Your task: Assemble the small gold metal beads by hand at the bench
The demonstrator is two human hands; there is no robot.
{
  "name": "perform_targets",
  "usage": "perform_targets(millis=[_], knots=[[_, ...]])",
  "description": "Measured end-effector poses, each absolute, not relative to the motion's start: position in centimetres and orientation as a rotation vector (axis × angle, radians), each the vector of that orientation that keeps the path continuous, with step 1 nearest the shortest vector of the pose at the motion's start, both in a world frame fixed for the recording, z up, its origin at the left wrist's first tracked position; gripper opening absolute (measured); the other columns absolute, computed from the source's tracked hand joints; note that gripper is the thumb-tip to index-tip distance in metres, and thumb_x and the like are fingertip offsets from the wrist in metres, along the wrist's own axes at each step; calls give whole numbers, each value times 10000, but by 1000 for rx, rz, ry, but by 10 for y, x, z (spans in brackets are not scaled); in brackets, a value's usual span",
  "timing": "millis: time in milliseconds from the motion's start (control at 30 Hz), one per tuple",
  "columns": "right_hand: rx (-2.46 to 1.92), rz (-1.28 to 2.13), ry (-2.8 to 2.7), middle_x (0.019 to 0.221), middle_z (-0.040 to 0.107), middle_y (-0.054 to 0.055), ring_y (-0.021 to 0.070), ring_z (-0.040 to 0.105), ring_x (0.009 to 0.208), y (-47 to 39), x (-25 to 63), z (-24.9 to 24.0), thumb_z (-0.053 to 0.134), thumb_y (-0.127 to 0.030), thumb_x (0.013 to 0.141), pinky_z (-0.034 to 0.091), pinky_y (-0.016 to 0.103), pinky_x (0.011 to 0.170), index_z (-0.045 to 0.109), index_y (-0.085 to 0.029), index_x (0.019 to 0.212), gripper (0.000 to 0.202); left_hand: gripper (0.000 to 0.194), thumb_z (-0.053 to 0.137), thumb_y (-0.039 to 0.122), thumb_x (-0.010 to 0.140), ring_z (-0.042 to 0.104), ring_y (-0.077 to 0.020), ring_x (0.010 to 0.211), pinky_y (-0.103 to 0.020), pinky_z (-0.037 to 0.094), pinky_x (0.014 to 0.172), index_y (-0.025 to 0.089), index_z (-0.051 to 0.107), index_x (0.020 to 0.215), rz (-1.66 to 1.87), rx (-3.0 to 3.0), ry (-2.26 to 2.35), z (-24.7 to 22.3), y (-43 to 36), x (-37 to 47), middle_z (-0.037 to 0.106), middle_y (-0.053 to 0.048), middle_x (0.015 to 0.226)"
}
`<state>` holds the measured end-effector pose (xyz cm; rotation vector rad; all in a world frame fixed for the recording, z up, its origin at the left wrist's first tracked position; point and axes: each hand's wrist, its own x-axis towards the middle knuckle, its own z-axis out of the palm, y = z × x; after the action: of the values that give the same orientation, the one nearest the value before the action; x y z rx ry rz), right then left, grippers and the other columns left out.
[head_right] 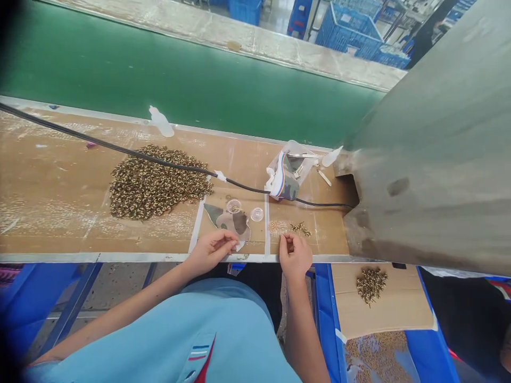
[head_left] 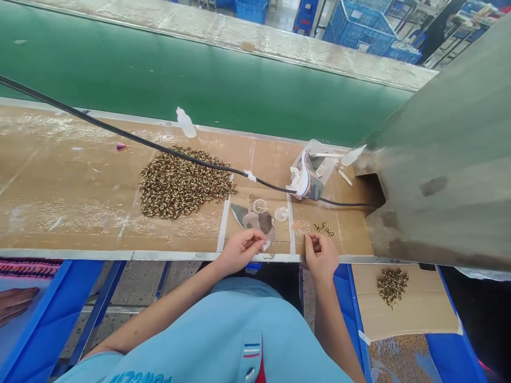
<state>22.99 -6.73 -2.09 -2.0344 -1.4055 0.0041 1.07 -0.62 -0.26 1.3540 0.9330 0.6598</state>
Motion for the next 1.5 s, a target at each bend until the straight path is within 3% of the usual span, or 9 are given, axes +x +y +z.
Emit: perform_targets(millis=[867, 1233, 1500], knots=[[-2016, 183, -1521, 708, 598, 23, 121, 521, 589, -50, 221, -8, 496, -366, 806, 392, 246, 548, 646, -203, 722, 237, 153, 590, 300, 781, 583, -104, 600, -211, 472, 569, 149, 585, 808, 723, 1324, 944, 0, -8, 11, 626, -13, 684], [-1537, 805, -1113, 725, 601, 5, 115, 565, 618, -65, 183, -11, 604, -365, 784, 457, 245, 561, 622, -184, 775, 182, 139, 621, 241, 774, 541, -56, 472, -180, 439, 493, 109, 588, 805, 574, 879, 852, 14, -12, 41, 611, 12, 603], [-1506, 464, -1528, 726, 619, 18, 124, 570, 654, -53, 177, -6, 565, -308, 832, 465, 254, 584, 644, -197, 774, 148, 146, 627, 241, 775, 512, -44, 434, -167, 411, 458, 112, 558, 770, 579, 938, 791, 9, -2, 33, 592, 28, 560]])
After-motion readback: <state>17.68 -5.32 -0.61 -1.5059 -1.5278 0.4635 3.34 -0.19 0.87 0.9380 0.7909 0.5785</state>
